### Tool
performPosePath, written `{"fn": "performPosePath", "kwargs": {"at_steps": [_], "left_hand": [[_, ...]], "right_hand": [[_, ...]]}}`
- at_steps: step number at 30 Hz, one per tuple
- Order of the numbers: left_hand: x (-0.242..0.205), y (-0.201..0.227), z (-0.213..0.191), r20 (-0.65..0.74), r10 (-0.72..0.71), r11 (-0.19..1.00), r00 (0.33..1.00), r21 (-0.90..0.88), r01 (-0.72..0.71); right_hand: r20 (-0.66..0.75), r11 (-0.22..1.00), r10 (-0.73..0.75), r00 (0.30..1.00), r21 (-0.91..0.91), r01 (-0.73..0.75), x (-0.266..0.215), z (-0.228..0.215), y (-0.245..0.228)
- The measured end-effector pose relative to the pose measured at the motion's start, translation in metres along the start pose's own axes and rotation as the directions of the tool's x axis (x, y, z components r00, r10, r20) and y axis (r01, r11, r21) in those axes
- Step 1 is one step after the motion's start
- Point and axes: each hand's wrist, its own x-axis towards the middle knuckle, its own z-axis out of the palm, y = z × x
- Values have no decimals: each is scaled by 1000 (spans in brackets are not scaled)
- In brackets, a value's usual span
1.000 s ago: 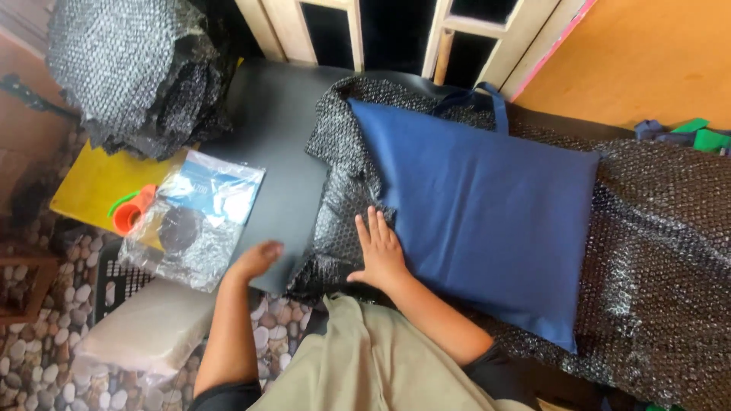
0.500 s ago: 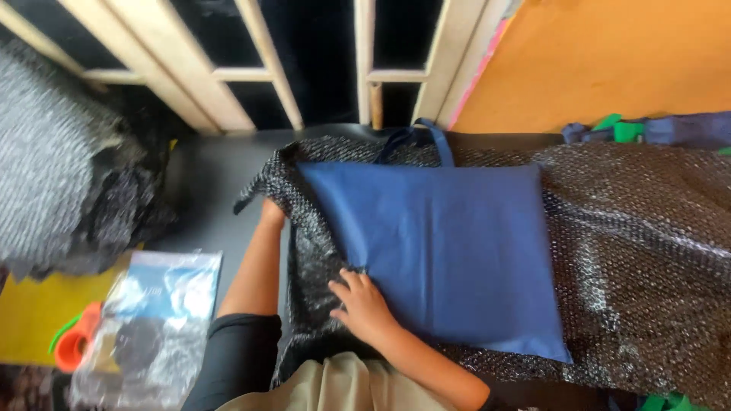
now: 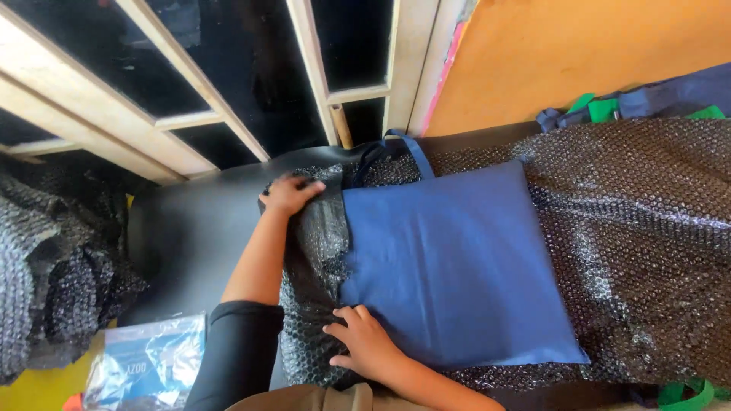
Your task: The person wraps a blue bag in black bubble wrap on a table, folds the wrap around the bag, and secures it with clear packing tape. The wrapped package remains on the table at the end.
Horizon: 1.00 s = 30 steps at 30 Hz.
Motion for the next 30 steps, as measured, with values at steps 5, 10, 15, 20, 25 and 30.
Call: {"fn": "performPosePath", "kwargs": {"at_steps": [5, 10, 15, 20, 25, 30], "left_hand": [[134, -137, 35, -348, -388, 817, 854, -559, 143], [82, -142, 22, -99, -278, 700, 956, -703, 130], [86, -135, 24, 67, -171, 445, 983, -885, 138], [92, -124, 13, -30, -105, 408, 994, -913, 15], [65, -92, -10, -38, -139, 525, 990, -850, 41], [103, -111, -3, -15, -160, 456, 987, -888, 60]], "right_hand": [[49, 998, -13, 999, 59, 10, 0, -4, 4], [114, 997, 24, 993, 73, -33, 2, -14, 1], [142, 998, 38, 989, 49, -45, 5, -19, 0], [160, 997, 47, 986, 55, -57, 6, -25, -1], [239, 988, 99, 966, 89, -123, 11, -41, -9], [220, 991, 91, 971, 79, -111, 11, -36, -4]]}}
